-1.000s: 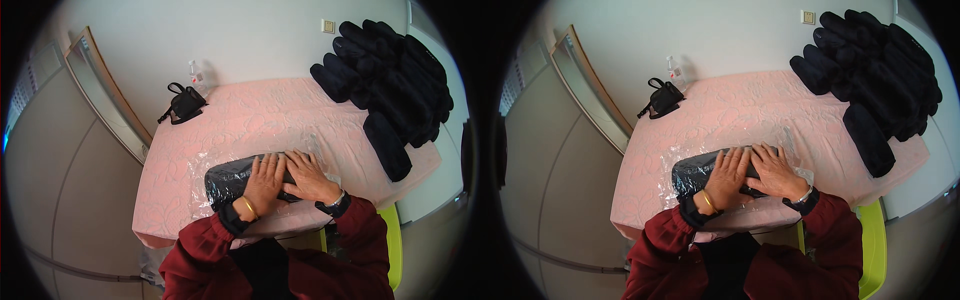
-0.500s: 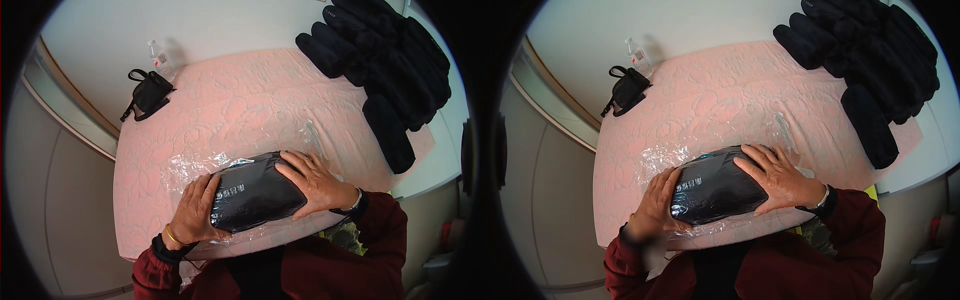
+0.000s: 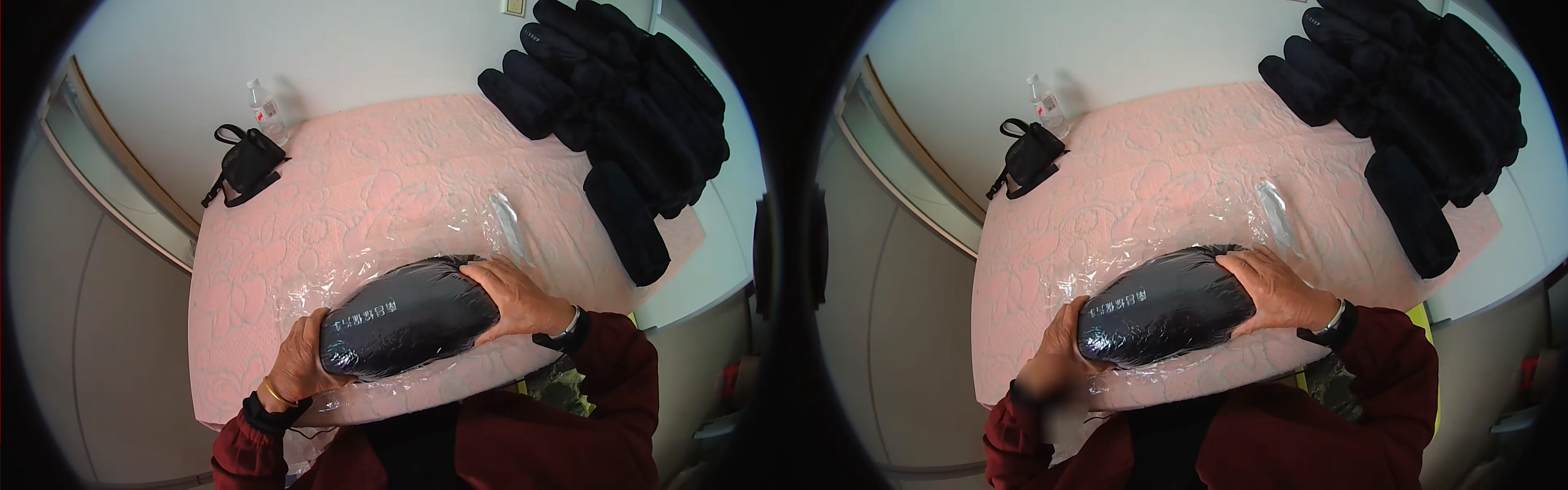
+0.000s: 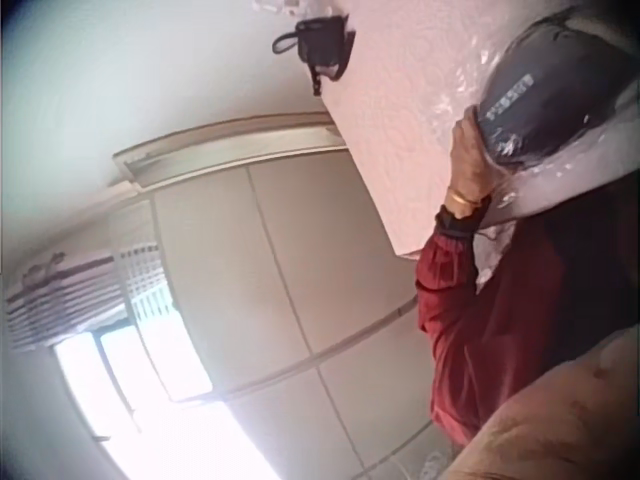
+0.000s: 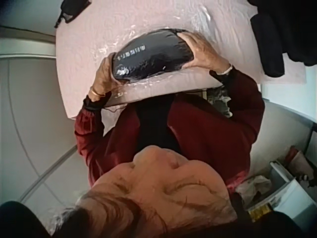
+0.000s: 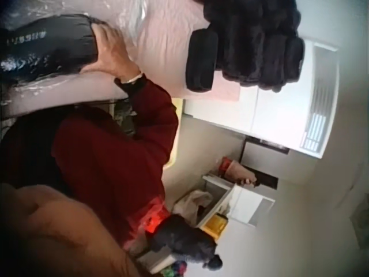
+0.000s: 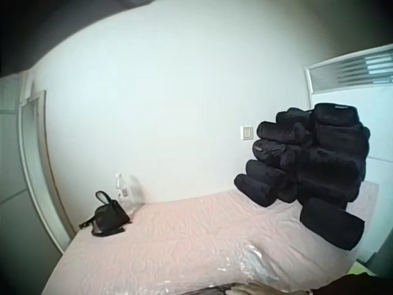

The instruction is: The person smooths a plastic bag on a table by hand, picks up a black pillow from a stack, and slides it into the bag. They press the air out of the bag, fold the opening over, and place the packaged pillow into a green bin.

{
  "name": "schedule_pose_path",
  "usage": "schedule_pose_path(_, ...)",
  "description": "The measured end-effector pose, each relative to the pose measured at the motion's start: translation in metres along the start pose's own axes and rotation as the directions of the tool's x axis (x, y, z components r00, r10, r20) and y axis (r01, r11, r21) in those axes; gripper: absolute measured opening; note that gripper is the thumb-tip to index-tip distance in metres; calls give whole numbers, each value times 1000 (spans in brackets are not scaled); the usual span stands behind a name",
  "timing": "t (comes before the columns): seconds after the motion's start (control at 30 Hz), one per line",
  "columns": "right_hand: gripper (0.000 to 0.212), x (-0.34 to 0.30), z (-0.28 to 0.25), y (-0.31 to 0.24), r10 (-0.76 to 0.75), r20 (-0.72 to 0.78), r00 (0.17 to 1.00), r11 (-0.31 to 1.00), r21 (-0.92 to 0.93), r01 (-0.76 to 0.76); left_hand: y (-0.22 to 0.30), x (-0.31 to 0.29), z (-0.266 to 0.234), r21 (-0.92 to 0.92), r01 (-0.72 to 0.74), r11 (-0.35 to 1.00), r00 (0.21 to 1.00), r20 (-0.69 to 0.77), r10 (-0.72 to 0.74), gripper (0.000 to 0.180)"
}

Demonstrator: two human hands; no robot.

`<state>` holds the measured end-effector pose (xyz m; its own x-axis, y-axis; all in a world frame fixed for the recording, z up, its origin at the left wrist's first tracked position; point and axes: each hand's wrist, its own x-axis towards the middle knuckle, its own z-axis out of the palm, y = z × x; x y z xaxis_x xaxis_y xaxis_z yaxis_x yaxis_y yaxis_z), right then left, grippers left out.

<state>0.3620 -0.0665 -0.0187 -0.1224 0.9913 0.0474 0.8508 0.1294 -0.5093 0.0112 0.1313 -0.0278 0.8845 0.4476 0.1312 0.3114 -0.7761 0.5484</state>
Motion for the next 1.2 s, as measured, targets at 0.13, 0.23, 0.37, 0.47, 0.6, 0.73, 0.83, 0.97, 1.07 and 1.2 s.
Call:
schedule_pose_path(0.13,124,-3,-7,-11,-50,-47,998,997,-64,47,-6,-7,2,60,-73,996,995,-67,77,109)
schedule_pose_path(0.23,123,-2,-31,-27,-46,-36,998,965,-260,35,-2,-6,-7,49,-15,999,1000,-9,16,107)
schedule_pose_path(0.37,121,13,-29,-58,-167,-69,983,941,-308,138,19,-11,-18,160,163,974,980,92,-179,108)
schedule_pose_path(0.47,120,18,-20,-50,-85,4,996,958,-276,83,60,-10,-43,499,121,858,979,85,-188,114)
schedule_pose_path(0.6,118,29,-16,-67,-99,59,993,952,-285,111,102,15,-41,591,-116,799,986,-27,163,128)
schedule_pose_path(0.73,119,41,5,-77,-169,81,982,931,-313,186,123,55,13,467,-248,849,957,-19,290,136)
schedule_pose_path(0.83,119,34,2,-65,-185,64,981,919,-343,195,112,69,31,396,-250,883,966,36,257,137)
schedule_pose_path(0.97,121,13,-11,-41,-157,17,987,933,-326,154,79,56,0,460,-115,880,982,185,32,140)
schedule_pose_path(1.07,125,6,-19,-29,-92,41,995,970,-223,99,54,44,-11,317,-138,938,976,202,76,142)
schedule_pose_path(1.2,131,0,-20,-23,-16,74,997,974,-224,32,41,38,-19,204,-162,966,965,239,111,142)
